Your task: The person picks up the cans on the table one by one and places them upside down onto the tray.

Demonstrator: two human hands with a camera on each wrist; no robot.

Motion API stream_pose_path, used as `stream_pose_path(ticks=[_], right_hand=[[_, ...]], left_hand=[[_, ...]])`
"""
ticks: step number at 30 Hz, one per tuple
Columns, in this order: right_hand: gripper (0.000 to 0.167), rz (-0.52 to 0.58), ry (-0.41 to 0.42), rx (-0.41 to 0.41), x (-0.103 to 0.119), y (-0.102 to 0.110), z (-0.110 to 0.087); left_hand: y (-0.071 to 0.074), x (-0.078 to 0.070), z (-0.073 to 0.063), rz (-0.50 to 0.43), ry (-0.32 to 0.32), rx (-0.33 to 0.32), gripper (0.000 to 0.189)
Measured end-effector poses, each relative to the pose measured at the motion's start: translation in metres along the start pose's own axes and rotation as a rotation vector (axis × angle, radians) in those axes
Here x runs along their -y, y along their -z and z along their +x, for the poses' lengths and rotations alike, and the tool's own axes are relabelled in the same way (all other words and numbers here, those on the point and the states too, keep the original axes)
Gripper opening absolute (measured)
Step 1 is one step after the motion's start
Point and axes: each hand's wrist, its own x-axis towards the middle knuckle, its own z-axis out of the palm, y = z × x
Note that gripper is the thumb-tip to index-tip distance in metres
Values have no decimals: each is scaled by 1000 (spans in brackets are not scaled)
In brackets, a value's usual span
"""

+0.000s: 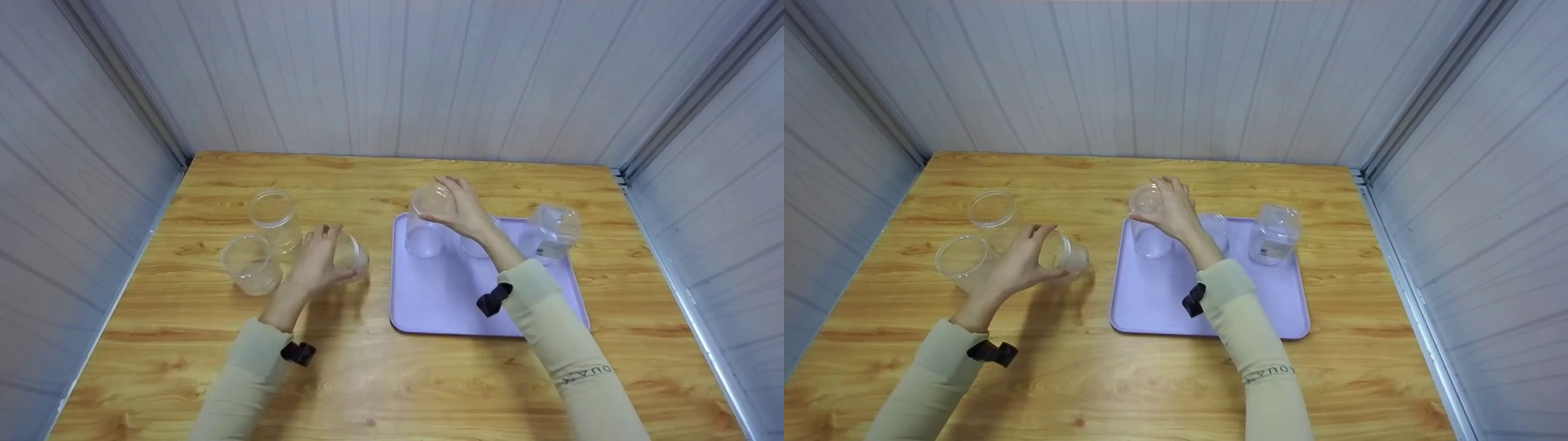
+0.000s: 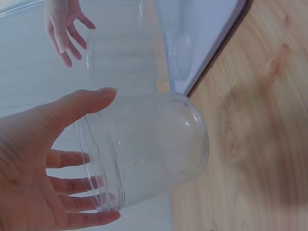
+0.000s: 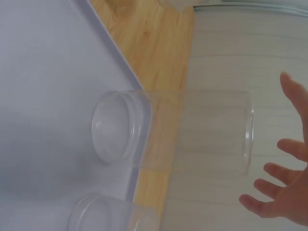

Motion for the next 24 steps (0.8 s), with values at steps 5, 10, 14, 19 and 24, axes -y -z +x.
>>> stream_pose_path(ticks=[5, 10, 14, 19, 24], right_hand=[[75, 26, 37, -62, 5, 2, -8], [71, 35, 45, -102, 7, 5, -16], [67, 43, 68, -173, 7, 8, -23], [60, 94, 83, -257, 7, 7, -34], [56, 160, 64, -299, 6, 6, -43]], left_hand=[[-3, -5, -4, -74, -5, -58, 84], [-7, -9, -7, -130, -3, -103, 83], [-11, -13, -9, -166, -24, -155, 83], [-18, -17, -9, -217, -44, -211, 83], [-24, -22, -10, -274, -42, -248, 83]])
